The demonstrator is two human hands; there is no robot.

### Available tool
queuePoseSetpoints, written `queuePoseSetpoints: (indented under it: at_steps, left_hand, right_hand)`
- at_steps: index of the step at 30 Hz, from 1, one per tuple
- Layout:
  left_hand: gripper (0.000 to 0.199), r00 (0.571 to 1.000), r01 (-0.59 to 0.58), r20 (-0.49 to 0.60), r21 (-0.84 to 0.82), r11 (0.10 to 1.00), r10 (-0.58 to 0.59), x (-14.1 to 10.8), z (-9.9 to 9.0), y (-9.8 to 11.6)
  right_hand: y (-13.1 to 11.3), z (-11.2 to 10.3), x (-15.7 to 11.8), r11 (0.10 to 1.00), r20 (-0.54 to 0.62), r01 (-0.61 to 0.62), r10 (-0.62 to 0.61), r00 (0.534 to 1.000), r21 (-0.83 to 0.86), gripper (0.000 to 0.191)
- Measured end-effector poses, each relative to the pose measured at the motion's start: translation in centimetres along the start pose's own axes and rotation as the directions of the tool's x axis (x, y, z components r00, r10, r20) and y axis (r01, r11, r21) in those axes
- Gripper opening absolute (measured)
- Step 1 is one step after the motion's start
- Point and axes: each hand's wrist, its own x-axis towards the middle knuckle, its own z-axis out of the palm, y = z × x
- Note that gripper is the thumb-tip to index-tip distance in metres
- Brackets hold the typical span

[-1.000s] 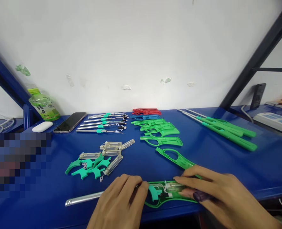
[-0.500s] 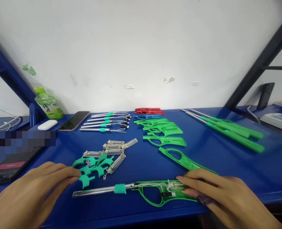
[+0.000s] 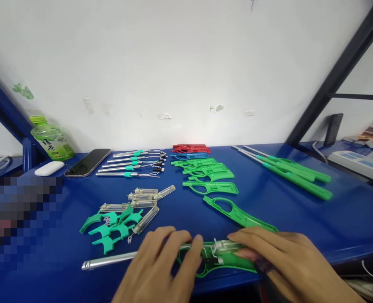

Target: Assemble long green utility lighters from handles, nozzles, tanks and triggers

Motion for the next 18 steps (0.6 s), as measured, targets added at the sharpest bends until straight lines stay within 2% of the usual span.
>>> queuePoseSetpoints:
  at_steps: [3,7,14,18]
  left_hand:
    - [0.036,0.999,0.022,0.041,-0.128,0.992,-0.017,1.7,1.5,1.1]
    - [0.032,0.999,0.046,-0.014,-0.224,0.974,-0.05,2.4,2.3,1.3]
    - [0.035,0.996,0.022,-0.079,-0.178,0.984,-0.037,1.9,2.4,1.6]
    - [0.035,0.997,0.034,-0.058,-0.167,0.985,-0.044,1.8,2.3,1.7]
  right_hand:
    - [0.0,0.0,0.2,1.0,-0.045,-0.01,0.009,0.999,-0.015,0.062]
    - [-0.2,0.5,0.2,0.999,-0.124,0.013,-0.016,0.992,-0.03,0.065]
    - [0.2,1.4,-1.1,0.991,-0.248,0.039,-0.071,0.966,-0.128,0.05]
    - [0.6,1.0,-2.1,0.99,-0.355,-0.088,0.043,0.934,-0.112,0.029]
